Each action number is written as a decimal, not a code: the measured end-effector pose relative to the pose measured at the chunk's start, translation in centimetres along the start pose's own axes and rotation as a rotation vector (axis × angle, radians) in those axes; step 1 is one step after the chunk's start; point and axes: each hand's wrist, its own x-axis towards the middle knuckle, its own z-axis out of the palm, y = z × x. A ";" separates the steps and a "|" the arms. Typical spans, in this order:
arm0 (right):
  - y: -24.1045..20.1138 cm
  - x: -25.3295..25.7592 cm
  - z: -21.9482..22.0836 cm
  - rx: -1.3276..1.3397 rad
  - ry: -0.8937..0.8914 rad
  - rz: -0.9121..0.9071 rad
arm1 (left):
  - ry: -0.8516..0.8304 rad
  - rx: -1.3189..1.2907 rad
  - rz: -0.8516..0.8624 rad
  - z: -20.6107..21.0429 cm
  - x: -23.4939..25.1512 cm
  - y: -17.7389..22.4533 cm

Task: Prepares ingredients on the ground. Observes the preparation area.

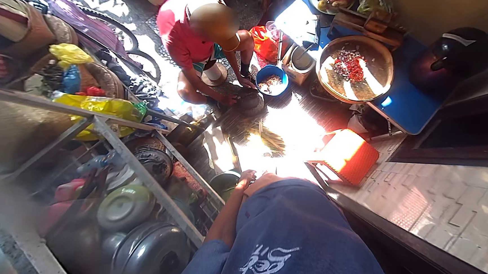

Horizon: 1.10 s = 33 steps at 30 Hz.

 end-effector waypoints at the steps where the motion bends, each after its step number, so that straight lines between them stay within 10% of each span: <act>1: 1.4 1.4 0.4 -0.008 0.040 -0.057 | 0.002 -0.002 -0.001 0.0 -0.1 0.0; 33: -3.0 -3.5 1.0 0.141 0.136 0.035 | -0.006 0.018 0.004 0.0 0.3 -0.2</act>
